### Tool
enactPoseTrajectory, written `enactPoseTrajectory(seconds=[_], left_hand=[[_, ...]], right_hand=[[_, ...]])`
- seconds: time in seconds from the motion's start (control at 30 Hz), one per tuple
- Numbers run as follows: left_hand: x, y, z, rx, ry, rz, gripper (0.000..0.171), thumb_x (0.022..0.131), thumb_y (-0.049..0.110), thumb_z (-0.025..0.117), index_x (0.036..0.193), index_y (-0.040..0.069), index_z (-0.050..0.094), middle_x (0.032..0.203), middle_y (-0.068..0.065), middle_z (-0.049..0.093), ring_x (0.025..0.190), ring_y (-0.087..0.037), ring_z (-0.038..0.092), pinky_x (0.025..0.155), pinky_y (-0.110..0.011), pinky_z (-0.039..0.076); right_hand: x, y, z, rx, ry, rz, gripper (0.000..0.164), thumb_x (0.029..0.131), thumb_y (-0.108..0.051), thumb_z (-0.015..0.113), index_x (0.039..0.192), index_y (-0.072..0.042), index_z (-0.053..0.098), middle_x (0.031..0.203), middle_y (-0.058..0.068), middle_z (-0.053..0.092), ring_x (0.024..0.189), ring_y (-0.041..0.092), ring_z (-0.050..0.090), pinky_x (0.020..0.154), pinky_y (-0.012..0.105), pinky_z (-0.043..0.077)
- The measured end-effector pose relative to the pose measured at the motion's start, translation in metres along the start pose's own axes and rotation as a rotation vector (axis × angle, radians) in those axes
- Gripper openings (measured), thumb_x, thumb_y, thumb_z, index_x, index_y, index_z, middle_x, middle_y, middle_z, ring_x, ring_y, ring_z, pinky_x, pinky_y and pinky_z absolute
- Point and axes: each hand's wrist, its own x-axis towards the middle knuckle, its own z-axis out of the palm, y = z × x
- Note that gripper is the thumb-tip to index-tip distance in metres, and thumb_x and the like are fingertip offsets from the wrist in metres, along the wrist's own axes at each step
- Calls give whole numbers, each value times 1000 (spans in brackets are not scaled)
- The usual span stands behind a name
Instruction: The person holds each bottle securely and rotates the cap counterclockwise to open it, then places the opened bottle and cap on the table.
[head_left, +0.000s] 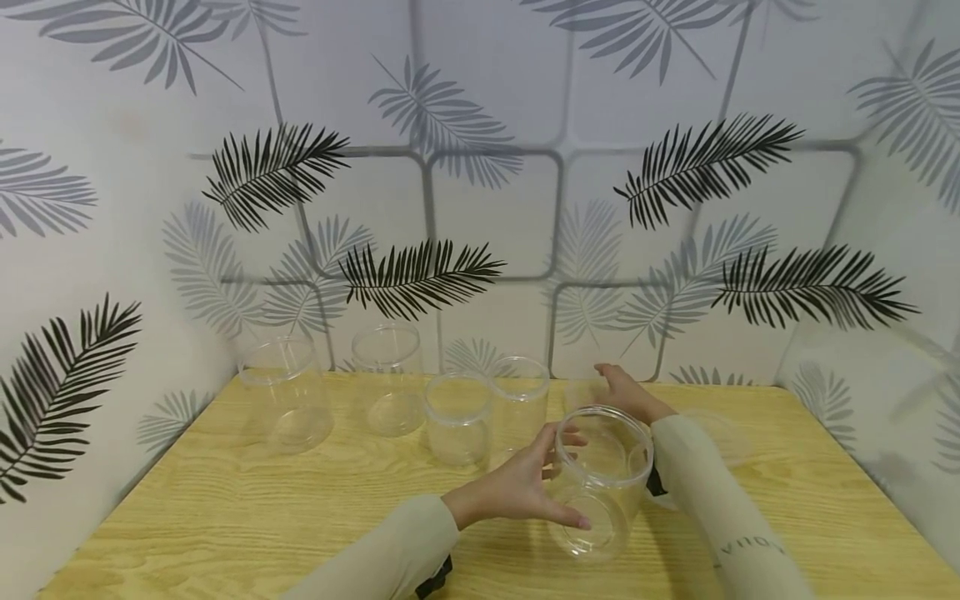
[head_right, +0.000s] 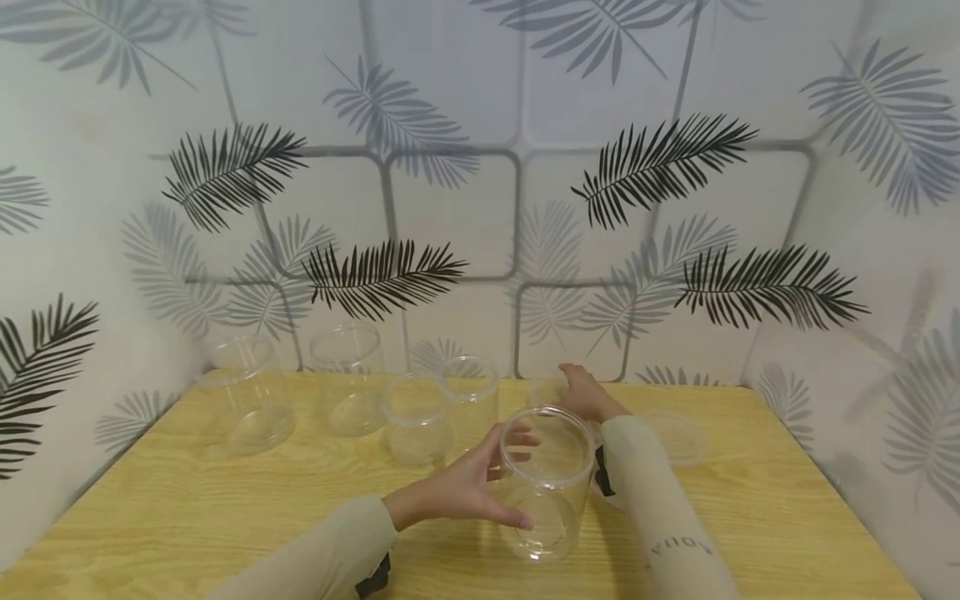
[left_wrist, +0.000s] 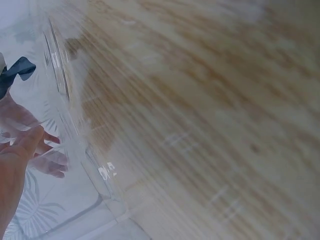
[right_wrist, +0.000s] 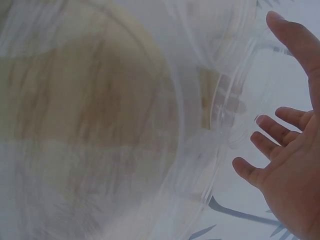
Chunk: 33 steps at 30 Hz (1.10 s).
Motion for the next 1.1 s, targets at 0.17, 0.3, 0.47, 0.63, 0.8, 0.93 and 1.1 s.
enactPoseTrajectory(seconds=[0.17, 0.3, 0.47, 0.63, 0.8, 0.93, 1.1], left_hand=[[0, 2, 1, -1, 13, -10, 97, 73, 19, 78, 139, 33, 9, 144, -8, 30, 130, -36, 36, 101, -41, 39], [-1, 4, 2, -4, 23, -17, 97, 72, 19, 78, 139, 34, 10, 144, -4, 31, 130, -35, 37, 101, -40, 40], [-1, 7, 2, -6, 24, -22, 99, 72, 19, 78, 141, 34, 8, 145, -6, 30, 130, -36, 36, 101, -41, 40], [-1, 7, 2, -5, 25, -37, 101, 72, 19, 78, 143, 32, 6, 146, -12, 28, 130, -37, 35, 101, -41, 39], [-1, 8, 2, -13, 33, -55, 102, 72, 20, 78, 142, 35, 6, 147, -13, 27, 130, -36, 36, 102, -41, 38], [-2, 9, 2, -9, 37, -59, 105, 72, 20, 79, 142, 36, 3, 148, -10, 26, 130, -37, 35, 103, -41, 37], [-1, 12, -1, 10, 46, -44, 108, 71, 18, 79, 142, 36, 0, 147, -8, 25, 131, -38, 34, 103, -43, 36]], right_hand=[[5, 9, 5, -22, -11, -28, 69, 80, -13, 64, 129, 20, 28, 126, 40, 37, 118, 53, 35, 101, 58, 30], [6, 16, 7, -42, -23, -44, 77, 78, -21, 68, 128, 21, 28, 124, 41, 37, 117, 53, 36, 101, 58, 30], [2, 9, 6, -78, -35, -27, 73, 82, -23, 64, 128, 21, 28, 126, 41, 36, 119, 53, 34, 102, 58, 29], [57, 112, 45, -144, 60, -153, 64, 90, -35, 54, 129, 11, 34, 120, 34, 43, 113, 45, 42, 99, 45, 38], [100, 196, 74, -190, 110, -211, 65, 92, -47, 44, 132, 4, 34, 118, 33, 43, 110, 42, 44, 96, 38, 40], [38, 86, 31, -47, 5, -94, 75, 86, -37, 60, 131, 14, 28, 126, 40, 35, 117, 51, 37, 101, 54, 33], [-12, 0, -4, -28, -37, -4, 76, 86, -29, 62, 132, 18, 24, 130, 42, 29, 120, 55, 30, 98, 62, 30]])
